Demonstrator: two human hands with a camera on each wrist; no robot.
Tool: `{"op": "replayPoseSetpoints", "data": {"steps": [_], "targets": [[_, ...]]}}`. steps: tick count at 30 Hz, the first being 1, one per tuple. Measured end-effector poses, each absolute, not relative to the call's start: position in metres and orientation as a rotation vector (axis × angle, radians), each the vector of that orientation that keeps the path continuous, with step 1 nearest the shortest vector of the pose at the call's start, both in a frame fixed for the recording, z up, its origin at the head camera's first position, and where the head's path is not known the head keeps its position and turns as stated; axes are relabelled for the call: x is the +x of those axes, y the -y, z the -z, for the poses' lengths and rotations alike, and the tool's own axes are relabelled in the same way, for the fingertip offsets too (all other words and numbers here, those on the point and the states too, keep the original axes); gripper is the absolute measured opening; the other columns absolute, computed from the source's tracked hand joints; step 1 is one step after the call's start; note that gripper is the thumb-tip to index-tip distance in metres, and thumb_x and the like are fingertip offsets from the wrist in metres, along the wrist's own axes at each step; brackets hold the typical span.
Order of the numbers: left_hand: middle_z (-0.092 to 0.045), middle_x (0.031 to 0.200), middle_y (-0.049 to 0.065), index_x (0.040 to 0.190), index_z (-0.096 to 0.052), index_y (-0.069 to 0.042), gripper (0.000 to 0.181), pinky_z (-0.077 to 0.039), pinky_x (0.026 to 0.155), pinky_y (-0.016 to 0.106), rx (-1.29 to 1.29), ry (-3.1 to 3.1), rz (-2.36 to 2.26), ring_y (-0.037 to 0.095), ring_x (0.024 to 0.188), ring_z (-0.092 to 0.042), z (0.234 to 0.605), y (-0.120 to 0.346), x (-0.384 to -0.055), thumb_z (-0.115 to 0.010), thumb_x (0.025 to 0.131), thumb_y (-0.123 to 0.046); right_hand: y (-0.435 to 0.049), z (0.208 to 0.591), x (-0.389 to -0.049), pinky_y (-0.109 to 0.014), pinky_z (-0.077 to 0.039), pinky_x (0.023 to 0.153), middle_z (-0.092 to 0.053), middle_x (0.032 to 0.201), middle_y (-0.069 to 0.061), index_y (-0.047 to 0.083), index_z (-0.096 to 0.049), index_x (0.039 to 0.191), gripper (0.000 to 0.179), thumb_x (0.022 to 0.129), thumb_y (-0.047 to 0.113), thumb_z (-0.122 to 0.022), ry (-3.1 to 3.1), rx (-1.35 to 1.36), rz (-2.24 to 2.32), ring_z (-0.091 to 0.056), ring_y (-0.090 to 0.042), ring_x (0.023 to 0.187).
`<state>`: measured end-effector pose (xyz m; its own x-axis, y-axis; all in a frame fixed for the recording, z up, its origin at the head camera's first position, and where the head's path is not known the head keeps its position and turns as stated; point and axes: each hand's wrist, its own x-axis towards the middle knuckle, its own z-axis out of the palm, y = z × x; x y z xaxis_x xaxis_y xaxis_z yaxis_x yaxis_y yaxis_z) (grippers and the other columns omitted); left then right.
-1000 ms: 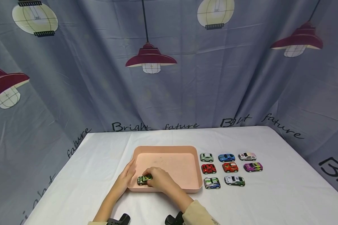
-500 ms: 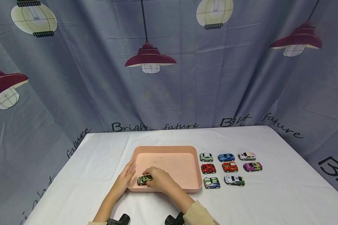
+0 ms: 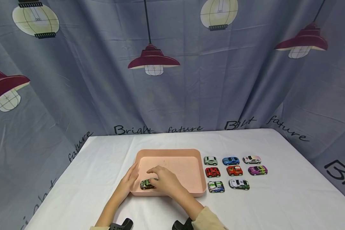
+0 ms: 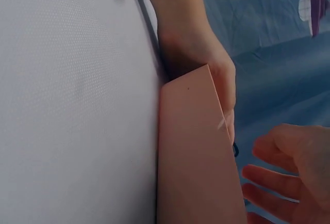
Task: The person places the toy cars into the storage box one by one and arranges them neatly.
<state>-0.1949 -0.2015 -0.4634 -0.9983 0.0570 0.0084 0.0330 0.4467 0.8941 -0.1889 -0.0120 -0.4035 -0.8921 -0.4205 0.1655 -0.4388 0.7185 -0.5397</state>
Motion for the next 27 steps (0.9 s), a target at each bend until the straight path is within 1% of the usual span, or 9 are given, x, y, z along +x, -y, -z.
{"op": "replayPoseSetpoints", "data": {"steps": [6, 13, 22, 27], "targets": [[-0.02, 0.152, 0.012, 0.144, -0.024, -0.025, 0.053, -0.014, 0.107, 0.064, 0.083, -2.645, -1.654, 0.038, 0.138, -0.016, 0.465, 0.202, -0.195, -0.039, 0.096, -0.039, 0.006, 0.4, -0.187, -0.036, -0.051, 0.083, -0.064, 0.112, 0.002, 0.018, -0.067, 0.108, 0.026, 0.085, 0.021, -0.056, 2.836, 0.688, -0.933, -0.06, -0.019, 0.106], [-0.021, 0.151, 0.013, 0.144, -0.024, -0.025, 0.053, -0.016, 0.106, 0.064, 0.083, -2.671, -1.632, 0.039, 0.137, -0.018, 0.465, 0.202, -0.197, -0.039, 0.096, -0.04, -0.002, 0.394, -0.185, -0.036, -0.053, 0.08, -0.066, 0.109, 0.003, 0.021, -0.068, 0.104, 0.02, 0.086, 0.023, -0.058, 2.756, 0.664, -0.921, -0.062, -0.017, 0.103], [-0.02, 0.151, 0.012, 0.144, -0.024, -0.026, 0.053, -0.014, 0.107, 0.064, 0.074, -2.662, -1.636, 0.038, 0.138, -0.016, 0.465, 0.202, -0.198, -0.04, 0.096, -0.04, -0.014, 0.395, -0.182, -0.037, -0.052, 0.08, -0.066, 0.108, 0.006, 0.024, -0.068, 0.104, 0.019, 0.086, 0.027, -0.06, 2.675, 0.657, -0.903, -0.061, -0.017, 0.103], [-0.021, 0.151, 0.012, 0.144, -0.024, -0.026, 0.053, -0.014, 0.107, 0.064, 0.071, -2.665, -1.638, 0.038, 0.138, -0.017, 0.465, 0.202, -0.197, -0.04, 0.095, -0.04, -0.021, 0.397, -0.179, -0.035, -0.052, 0.082, -0.067, 0.107, 0.006, 0.023, -0.067, 0.104, 0.02, 0.085, 0.027, -0.061, 2.619, 0.669, -0.851, -0.062, -0.015, 0.101]]}}
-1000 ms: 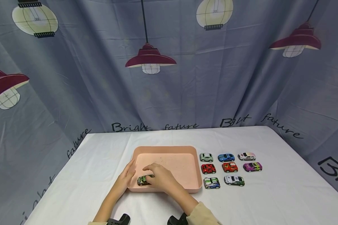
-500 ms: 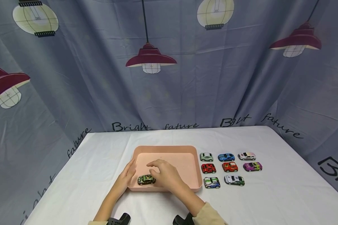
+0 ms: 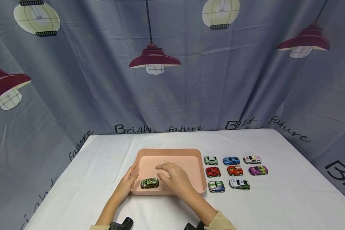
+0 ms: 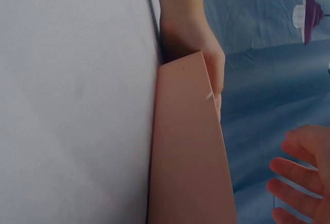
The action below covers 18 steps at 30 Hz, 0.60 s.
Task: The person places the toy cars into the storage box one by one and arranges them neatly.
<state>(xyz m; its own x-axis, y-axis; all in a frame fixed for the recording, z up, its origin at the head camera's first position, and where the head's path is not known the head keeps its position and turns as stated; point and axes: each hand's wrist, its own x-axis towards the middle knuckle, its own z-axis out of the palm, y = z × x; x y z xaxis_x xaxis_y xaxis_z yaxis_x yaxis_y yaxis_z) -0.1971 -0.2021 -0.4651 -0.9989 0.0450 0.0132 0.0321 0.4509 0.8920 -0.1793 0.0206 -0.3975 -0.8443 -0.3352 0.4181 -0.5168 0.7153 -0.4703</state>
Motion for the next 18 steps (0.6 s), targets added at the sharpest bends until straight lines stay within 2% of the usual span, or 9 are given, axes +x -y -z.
{"op": "replayPoseSetpoints", "data": {"steps": [18], "targets": [[-0.022, 0.151, 0.011, 0.144, -0.025, -0.026, 0.053, -0.014, 0.107, 0.063, 0.064, -2.659, -1.657, 0.038, 0.138, -0.017, 0.467, 0.202, -0.198, -0.041, 0.095, -0.04, -0.051, 0.39, -0.167, -0.037, -0.047, 0.093, -0.065, 0.113, 0.003, 0.019, -0.064, 0.112, 0.033, 0.081, 0.027, -0.067, 2.439, 0.674, -0.702, -0.06, -0.018, 0.106]]}}
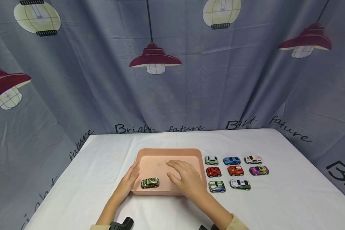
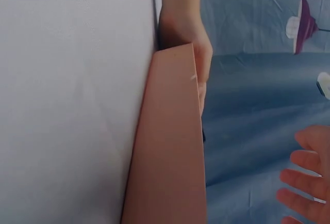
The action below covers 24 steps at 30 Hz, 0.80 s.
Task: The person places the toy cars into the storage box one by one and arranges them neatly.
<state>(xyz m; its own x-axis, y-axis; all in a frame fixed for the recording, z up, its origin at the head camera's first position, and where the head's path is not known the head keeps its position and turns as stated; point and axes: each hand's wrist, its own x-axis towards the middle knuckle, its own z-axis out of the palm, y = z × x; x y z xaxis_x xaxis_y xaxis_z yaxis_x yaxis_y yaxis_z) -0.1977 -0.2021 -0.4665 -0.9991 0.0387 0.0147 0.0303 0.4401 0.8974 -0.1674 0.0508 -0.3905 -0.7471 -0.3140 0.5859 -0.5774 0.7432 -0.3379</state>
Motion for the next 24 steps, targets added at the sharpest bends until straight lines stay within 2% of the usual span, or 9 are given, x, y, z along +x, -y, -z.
{"op": "replayPoseSetpoints", "data": {"steps": [7, 17, 24], "targets": [[-0.02, 0.152, 0.011, 0.144, -0.024, -0.026, 0.053, -0.014, 0.108, 0.063, 0.079, -2.632, -1.671, 0.038, 0.139, -0.015, 0.467, 0.202, -0.197, -0.04, 0.096, -0.04, -0.064, 0.389, -0.164, -0.041, -0.046, 0.092, -0.063, 0.117, -0.002, 0.015, -0.062, 0.115, 0.036, 0.081, 0.026, -0.067, 2.414, 0.7, -0.677, -0.058, -0.022, 0.108], [-0.02, 0.152, 0.011, 0.144, -0.024, -0.026, 0.052, -0.014, 0.108, 0.063, 0.087, -2.633, -1.675, 0.037, 0.139, -0.015, 0.466, 0.202, -0.197, -0.039, 0.096, -0.04, -0.091, 0.388, -0.158, -0.043, -0.048, 0.089, -0.064, 0.115, 0.001, 0.018, -0.064, 0.113, 0.038, 0.077, 0.026, -0.071, 2.373, 0.652, -0.562, -0.06, -0.021, 0.104], [-0.02, 0.152, 0.01, 0.144, -0.025, -0.027, 0.052, -0.014, 0.108, 0.063, 0.08, -2.638, -1.666, 0.037, 0.139, -0.015, 0.465, 0.202, -0.197, -0.039, 0.096, -0.041, -0.109, 0.389, -0.154, -0.043, -0.047, 0.091, -0.064, 0.116, 0.0, 0.017, -0.063, 0.114, 0.039, 0.077, 0.026, -0.071, 2.411, 0.592, -0.568, -0.06, -0.022, 0.106]]}}
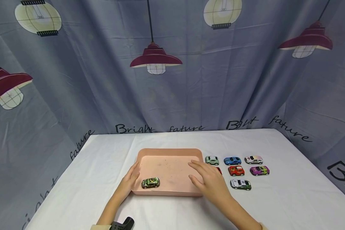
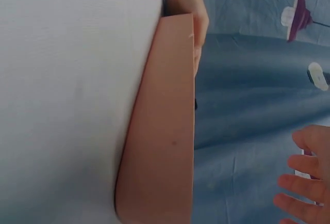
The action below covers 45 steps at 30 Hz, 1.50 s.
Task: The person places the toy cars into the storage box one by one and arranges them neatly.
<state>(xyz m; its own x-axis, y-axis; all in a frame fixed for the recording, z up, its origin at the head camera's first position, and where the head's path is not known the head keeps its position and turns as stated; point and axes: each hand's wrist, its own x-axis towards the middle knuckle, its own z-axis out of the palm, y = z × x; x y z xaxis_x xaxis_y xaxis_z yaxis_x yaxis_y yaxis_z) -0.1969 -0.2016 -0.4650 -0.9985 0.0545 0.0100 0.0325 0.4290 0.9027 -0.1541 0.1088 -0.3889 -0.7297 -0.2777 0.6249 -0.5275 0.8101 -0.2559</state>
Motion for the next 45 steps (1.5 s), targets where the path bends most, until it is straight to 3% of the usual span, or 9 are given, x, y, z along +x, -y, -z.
{"op": "replayPoseSetpoints", "data": {"steps": [18, 25, 30, 31, 35, 38, 45], "targets": [[-0.02, 0.152, 0.011, 0.144, -0.025, -0.026, 0.051, -0.014, 0.109, 0.062, 0.059, -2.636, -1.678, 0.036, 0.139, -0.016, 0.464, 0.2, -0.196, -0.035, 0.097, -0.042, -0.158, 0.391, -0.139, -0.051, -0.045, 0.089, -0.063, 0.117, -0.003, 0.017, -0.062, 0.115, 0.04, 0.076, 0.018, -0.071, 2.463, 0.472, -0.549, -0.059, -0.027, 0.106], [-0.021, 0.152, 0.01, 0.144, -0.025, -0.026, 0.051, -0.012, 0.11, 0.06, 0.063, -2.627, -1.697, 0.034, 0.139, -0.015, 0.464, 0.2, -0.197, -0.034, 0.097, -0.043, -0.178, 0.391, -0.135, -0.043, -0.043, 0.088, -0.065, 0.114, -0.003, 0.014, -0.065, 0.111, 0.043, 0.07, 0.013, -0.074, 2.365, 0.475, -0.519, -0.059, -0.025, 0.103], [-0.021, 0.151, 0.011, 0.144, -0.025, -0.022, 0.05, -0.012, 0.11, 0.059, 0.059, -2.624, -1.69, 0.035, 0.139, -0.015, 0.459, 0.198, -0.195, -0.033, 0.098, -0.04, -0.192, 0.391, -0.134, -0.044, -0.04, 0.09, -0.066, 0.112, -0.004, 0.015, -0.064, 0.111, 0.044, 0.068, 0.012, -0.074, 2.335, 0.459, -0.533, -0.057, -0.027, 0.104], [-0.021, 0.151, 0.011, 0.144, -0.025, -0.022, 0.05, -0.012, 0.11, 0.06, 0.056, -2.627, -1.685, 0.035, 0.139, -0.015, 0.459, 0.198, -0.195, -0.033, 0.098, -0.04, -0.195, 0.391, -0.134, -0.043, -0.04, 0.091, -0.066, 0.111, -0.004, 0.017, -0.064, 0.112, 0.044, 0.069, 0.012, -0.075, 2.329, 0.455, -0.531, -0.057, -0.026, 0.104], [-0.022, 0.151, 0.01, 0.144, -0.025, -0.025, 0.051, -0.013, 0.109, 0.062, 0.05, -2.647, -1.676, 0.035, 0.139, -0.017, 0.465, 0.2, -0.198, -0.032, 0.097, -0.045, -0.21, 0.394, -0.137, -0.02, -0.031, 0.101, -0.066, 0.11, -0.004, 0.017, -0.064, 0.112, 0.048, 0.066, 0.01, -0.075, 2.261, 0.487, -0.523, -0.055, -0.019, 0.104], [-0.022, 0.151, 0.009, 0.144, -0.025, -0.026, 0.051, -0.013, 0.108, 0.063, 0.043, -2.644, -1.683, 0.036, 0.139, -0.017, 0.467, 0.2, -0.198, -0.032, 0.097, -0.046, -0.222, 0.395, -0.141, -0.007, -0.022, 0.1, -0.066, 0.108, -0.006, 0.017, -0.064, 0.113, 0.05, 0.064, 0.008, -0.075, 2.216, 0.501, -0.531, -0.052, -0.012, 0.106], [-0.021, 0.152, 0.007, 0.144, -0.025, -0.027, 0.052, -0.013, 0.108, 0.063, 0.026, -2.637, -1.684, 0.034, 0.139, -0.016, 0.468, 0.201, -0.198, -0.032, 0.096, -0.046, -0.244, 0.399, -0.148, -0.013, -0.025, 0.1, -0.065, 0.112, -0.007, 0.018, -0.062, 0.118, 0.047, 0.072, 0.01, -0.072, 2.231, 0.426, -0.534, -0.047, 0.001, 0.113]]}}
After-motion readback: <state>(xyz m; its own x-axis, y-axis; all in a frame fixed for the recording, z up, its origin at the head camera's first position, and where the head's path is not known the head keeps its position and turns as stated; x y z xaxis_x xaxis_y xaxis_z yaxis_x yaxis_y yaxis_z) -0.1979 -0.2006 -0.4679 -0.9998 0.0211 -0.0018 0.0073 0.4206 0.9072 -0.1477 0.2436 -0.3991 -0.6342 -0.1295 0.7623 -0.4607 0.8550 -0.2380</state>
